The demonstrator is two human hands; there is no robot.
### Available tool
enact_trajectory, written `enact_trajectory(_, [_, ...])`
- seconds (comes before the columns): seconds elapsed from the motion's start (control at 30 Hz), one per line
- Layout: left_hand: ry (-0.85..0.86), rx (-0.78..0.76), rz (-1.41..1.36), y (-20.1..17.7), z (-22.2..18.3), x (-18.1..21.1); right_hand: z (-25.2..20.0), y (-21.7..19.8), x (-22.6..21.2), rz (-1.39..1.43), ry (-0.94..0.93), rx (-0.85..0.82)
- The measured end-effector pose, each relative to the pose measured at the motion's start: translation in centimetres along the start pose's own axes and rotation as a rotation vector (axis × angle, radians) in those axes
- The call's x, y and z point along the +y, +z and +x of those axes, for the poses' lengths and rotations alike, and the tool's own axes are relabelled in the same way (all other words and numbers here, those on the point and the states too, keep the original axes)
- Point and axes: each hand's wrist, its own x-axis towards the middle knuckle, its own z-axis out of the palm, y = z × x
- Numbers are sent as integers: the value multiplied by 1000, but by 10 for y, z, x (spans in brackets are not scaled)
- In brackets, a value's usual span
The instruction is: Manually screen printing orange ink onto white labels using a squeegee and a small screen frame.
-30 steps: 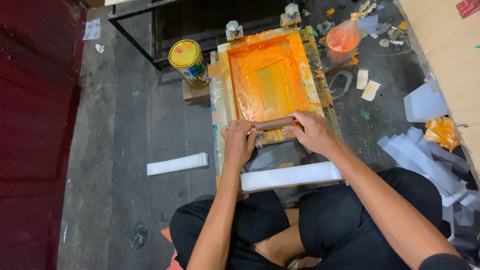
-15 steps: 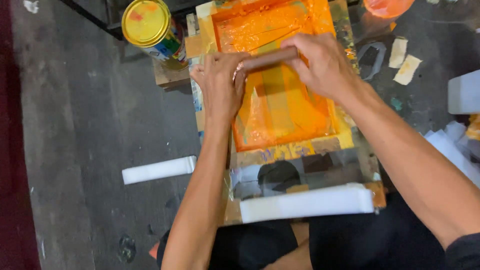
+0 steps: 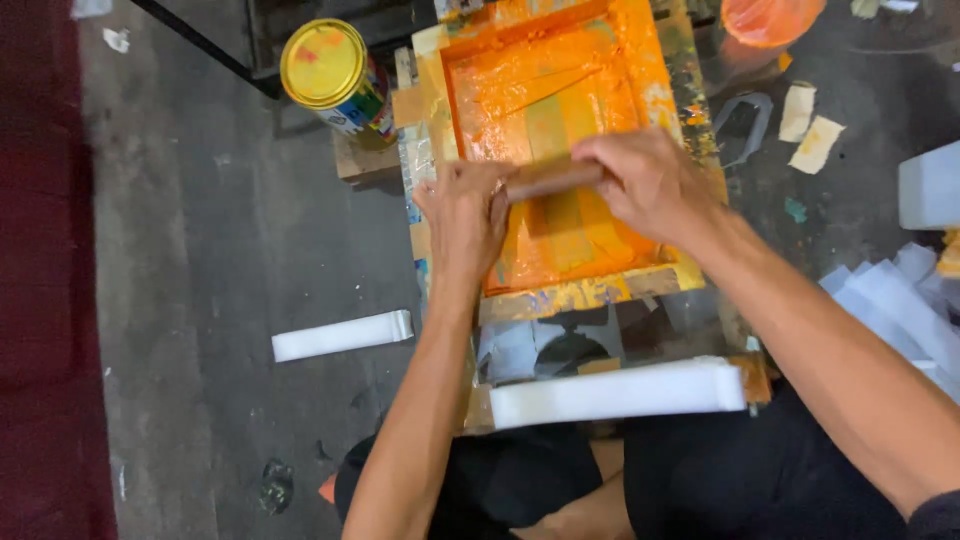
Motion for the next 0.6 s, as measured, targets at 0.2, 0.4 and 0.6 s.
enact_trajectory(0.2, [-37, -62, -66, -26, -68, 35, -47, -33, -89, 24, 67, -28])
enact_trajectory(0.4, [-33, -83, -44, -39, -92, 47, -70, -45, -123, 41, 179, -39])
enact_trajectory(0.6, [-125, -40, -177, -26, -101, 50, -92, -10, -104, 6, 222, 101])
